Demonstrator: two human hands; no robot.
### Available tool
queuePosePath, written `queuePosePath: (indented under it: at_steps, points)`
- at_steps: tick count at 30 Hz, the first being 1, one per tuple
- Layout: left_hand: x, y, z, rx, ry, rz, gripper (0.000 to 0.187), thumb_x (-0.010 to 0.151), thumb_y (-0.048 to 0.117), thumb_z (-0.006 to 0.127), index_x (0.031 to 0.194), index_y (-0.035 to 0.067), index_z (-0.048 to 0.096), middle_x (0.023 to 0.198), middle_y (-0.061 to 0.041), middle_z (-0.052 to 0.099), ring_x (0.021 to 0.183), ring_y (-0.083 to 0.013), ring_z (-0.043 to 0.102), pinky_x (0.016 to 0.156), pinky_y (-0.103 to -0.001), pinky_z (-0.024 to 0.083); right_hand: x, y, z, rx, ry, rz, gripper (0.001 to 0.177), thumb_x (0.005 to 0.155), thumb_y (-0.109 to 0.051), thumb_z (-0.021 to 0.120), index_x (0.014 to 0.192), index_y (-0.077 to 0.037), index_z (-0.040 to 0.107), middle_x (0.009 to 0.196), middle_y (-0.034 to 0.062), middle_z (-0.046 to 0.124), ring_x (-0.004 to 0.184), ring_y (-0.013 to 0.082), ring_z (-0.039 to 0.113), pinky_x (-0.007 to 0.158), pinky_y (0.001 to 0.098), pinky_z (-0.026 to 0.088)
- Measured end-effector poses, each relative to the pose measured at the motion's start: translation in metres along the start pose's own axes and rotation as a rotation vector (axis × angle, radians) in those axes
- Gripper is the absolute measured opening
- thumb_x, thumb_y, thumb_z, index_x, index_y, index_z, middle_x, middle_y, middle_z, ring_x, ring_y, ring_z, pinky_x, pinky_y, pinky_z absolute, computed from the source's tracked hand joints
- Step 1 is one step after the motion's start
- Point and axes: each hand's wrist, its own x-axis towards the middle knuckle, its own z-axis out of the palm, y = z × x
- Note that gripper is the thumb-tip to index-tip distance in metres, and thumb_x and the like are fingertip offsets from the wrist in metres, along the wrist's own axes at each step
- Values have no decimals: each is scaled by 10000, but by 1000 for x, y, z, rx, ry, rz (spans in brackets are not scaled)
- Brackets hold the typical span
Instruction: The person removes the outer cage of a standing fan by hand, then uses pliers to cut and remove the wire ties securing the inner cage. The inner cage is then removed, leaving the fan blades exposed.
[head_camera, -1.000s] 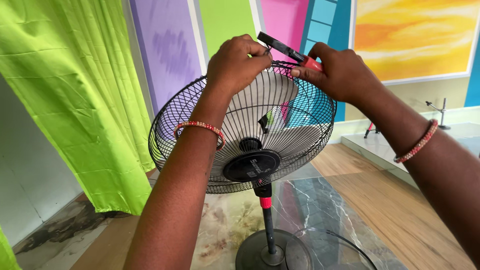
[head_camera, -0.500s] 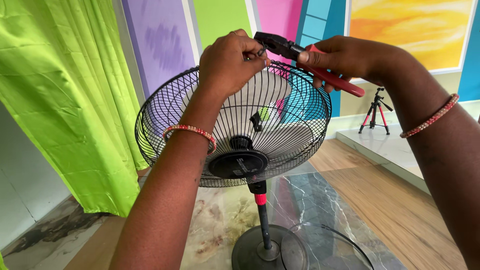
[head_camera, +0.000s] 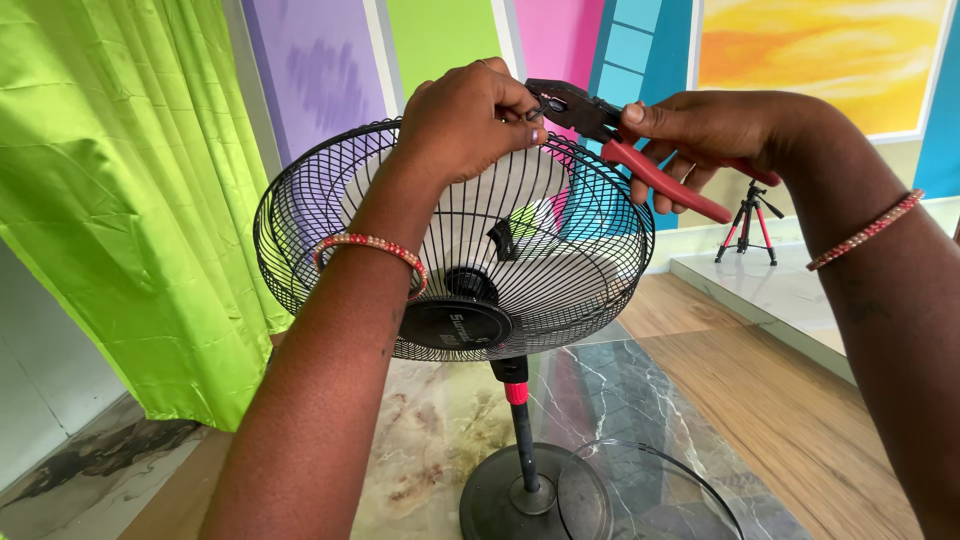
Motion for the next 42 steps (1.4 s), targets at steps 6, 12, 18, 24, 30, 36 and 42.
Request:
queuePosePath:
  at_steps: [6, 12, 18, 24, 30, 36, 42]
  points:
    - [6, 15, 4, 110, -21, -183, 341, 773, 464, 832, 690, 144, 747, 640, 10, 668, 601, -169, 653, 636, -371, 509, -1, -1, 1, 26, 2, 15, 845, 878, -776, 391, 1078, -21, 714, 881, 194, 784, 767, 342, 765, 702, 516, 636]
    - [17, 28, 20, 268, 164, -162, 271, 698, 387, 835, 649, 137, 741, 683, -42, 693, 610, -249, 686, 588, -410, 533, -1, 5, -4, 2, 28, 6, 855, 899, -767, 398, 1026, 14, 724, 877, 191, 786, 760, 360, 766, 705, 514, 646]
    - [17, 31, 39, 413, 253, -32, 278, 717, 353, 842, 720, 95, 737, 759, -98, 712, 663, -297, 721, 577, -429, 561, 0, 17, -5, 63, -8, -14, 832, 889, -771, 388, 1047, -23, 716, 891, 187, 788, 814, 343, 771, 744, 503, 634]
    - [17, 28, 51, 455, 287, 93, 221, 776, 272, 819, 790, 66, 740, 739, -122, 682, 644, -282, 736, 544, -396, 575, 5, 22, -3, 78, 18, 13, 832, 852, -748, 406, 1029, -1, 726, 876, 207, 778, 812, 354, 762, 720, 513, 623]
    - [20, 27, 60, 480, 332, 120, 255, 776, 257, 819, 830, 25, 728, 850, -137, 690, 629, -249, 744, 509, -356, 575, 10, 27, -5, 103, 23, 8, 817, 835, -753, 418, 1038, -21, 717, 888, 193, 782, 818, 338, 768, 726, 499, 630]
    - [19, 18, 67, 320, 406, -12, 202, 721, 282, 774, 675, 90, 734, 801, -95, 690, 773, -276, 681, 645, -452, 506, 20, 39, -8, 67, 46, -17, 830, 807, -772, 414, 1073, -39, 698, 884, 196, 780, 790, 342, 778, 726, 488, 640]
    - [22, 3, 66, 97, 273, -101, 203, 800, 199, 642, 641, 125, 744, 831, -35, 705, 840, -264, 656, 763, -461, 459, 33, 57, -13, 94, 49, -55, 864, 802, -777, 457, 1042, 7, 728, 841, 235, 753, 769, 347, 769, 691, 512, 648]
